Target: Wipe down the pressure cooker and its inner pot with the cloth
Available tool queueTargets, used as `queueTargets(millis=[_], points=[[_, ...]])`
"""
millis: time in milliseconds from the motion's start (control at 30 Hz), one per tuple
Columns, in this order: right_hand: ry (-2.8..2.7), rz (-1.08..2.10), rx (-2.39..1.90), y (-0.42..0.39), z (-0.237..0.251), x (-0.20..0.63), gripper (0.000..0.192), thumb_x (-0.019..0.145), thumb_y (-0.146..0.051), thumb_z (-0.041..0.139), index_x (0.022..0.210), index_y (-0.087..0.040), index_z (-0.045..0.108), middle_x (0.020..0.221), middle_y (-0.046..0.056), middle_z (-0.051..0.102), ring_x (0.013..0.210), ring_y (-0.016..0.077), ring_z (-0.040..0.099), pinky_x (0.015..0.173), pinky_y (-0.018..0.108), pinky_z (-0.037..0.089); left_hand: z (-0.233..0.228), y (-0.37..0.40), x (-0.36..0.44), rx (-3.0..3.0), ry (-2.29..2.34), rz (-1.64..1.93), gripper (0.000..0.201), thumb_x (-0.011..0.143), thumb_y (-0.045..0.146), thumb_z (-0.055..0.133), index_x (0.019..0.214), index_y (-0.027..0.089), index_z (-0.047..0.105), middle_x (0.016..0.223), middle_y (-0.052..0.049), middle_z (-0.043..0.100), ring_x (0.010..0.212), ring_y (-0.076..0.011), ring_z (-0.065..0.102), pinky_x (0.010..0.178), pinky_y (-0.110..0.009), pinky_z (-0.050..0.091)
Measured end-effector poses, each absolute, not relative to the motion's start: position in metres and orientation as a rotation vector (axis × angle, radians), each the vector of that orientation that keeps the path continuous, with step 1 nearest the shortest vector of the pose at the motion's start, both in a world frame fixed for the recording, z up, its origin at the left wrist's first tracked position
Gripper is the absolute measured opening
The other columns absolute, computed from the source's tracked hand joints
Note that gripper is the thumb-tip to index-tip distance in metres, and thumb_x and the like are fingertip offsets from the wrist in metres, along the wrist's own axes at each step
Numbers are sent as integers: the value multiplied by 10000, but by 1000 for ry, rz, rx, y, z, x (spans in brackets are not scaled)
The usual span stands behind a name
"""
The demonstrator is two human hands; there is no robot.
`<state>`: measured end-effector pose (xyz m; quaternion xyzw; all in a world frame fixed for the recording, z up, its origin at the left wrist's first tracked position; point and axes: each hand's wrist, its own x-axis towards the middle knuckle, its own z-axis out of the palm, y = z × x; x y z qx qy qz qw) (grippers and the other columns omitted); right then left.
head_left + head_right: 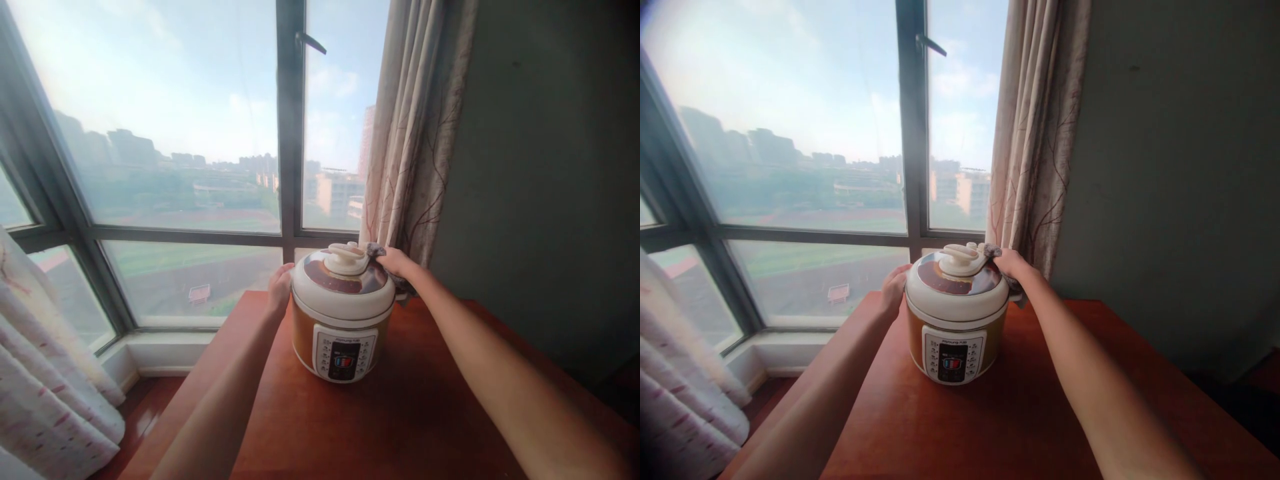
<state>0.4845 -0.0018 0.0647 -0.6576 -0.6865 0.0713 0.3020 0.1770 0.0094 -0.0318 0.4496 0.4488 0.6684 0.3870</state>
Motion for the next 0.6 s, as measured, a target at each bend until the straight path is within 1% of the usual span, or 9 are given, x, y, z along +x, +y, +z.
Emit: queueTargets(millis=[67, 133, 200, 267, 400, 500, 600], points=[[-1860, 148, -1799, 2, 67, 482, 181, 836, -259, 623, 905, -123, 722, 924, 137, 763, 814, 233, 687, 716, 285, 513, -31, 9, 178, 1140, 1139, 1708, 420, 622, 297, 579, 988, 147, 719, 916, -75, 723, 876, -255, 631, 817, -362, 473], [-1916, 94, -1819, 0, 68, 477, 182, 834, -253, 626, 939, -134, 715, 973, 146, 759, 842, 236, 685, 731, 282, 504, -31, 8, 178, 1133, 1135, 1712, 412, 619, 292, 578, 979, 149, 717, 890, -68, 720, 857, -251, 630, 807, -359, 473], [-1974, 40, -1810, -8, 69, 472, 214, 831, -233, 623, 1013, -154, 703, 1046, 146, 749, 922, 242, 680, 793, 282, 499, -30, 8, 179, 1127, 1132, 1714, 398, 615, 287, 570, 958, 151, 718, 865, -63, 716, 842, -249, 630, 797, -358, 475], [-2029, -12, -1785, -21, 69, 466, 290, 829, -203, 610, 1109, -166, 677, 1131, 142, 727, 1027, 249, 661, 881, 294, 485, -30, 8, 179, 1121, 1128, 1714, 391, 610, 281, 561, 944, 151, 717, 849, -62, 712, 836, -248, 628, 788, -356, 478], [-2107, -108, -1725, -46, 68, 453, 418, 849, -165, 542, 1263, -147, 600, 1298, 160, 644, 1196, 265, 589, 1043, 354, 420, -29, 7, 180, 1114, 1123, 1710, 402, 604, 267, 554, 956, 152, 711, 831, -56, 703, 823, -241, 619, 775, -350, 478], [-2124, -162, -1695, -61, 66, 448, 477, 864, -165, 509, 1337, -124, 547, 1397, 174, 575, 1290, 275, 522, 1107, 382, 372, -27, 6, 181, 1116, 1122, 1708, 395, 612, 266, 549, 955, 152, 710, 816, -53, 698, 800, -232, 614, 764, -347, 475], [-2121, -202, -1659, -73, 60, 447, 495, 873, -187, 509, 1360, -101, 534, 1443, 179, 539, 1349, 283, 468, 1138, 400, 344, -27, 5, 181, 1123, 1120, 1707, 391, 611, 269, 556, 952, 153, 709, 815, -52, 697, 790, -230, 612, 758, -346, 474]])
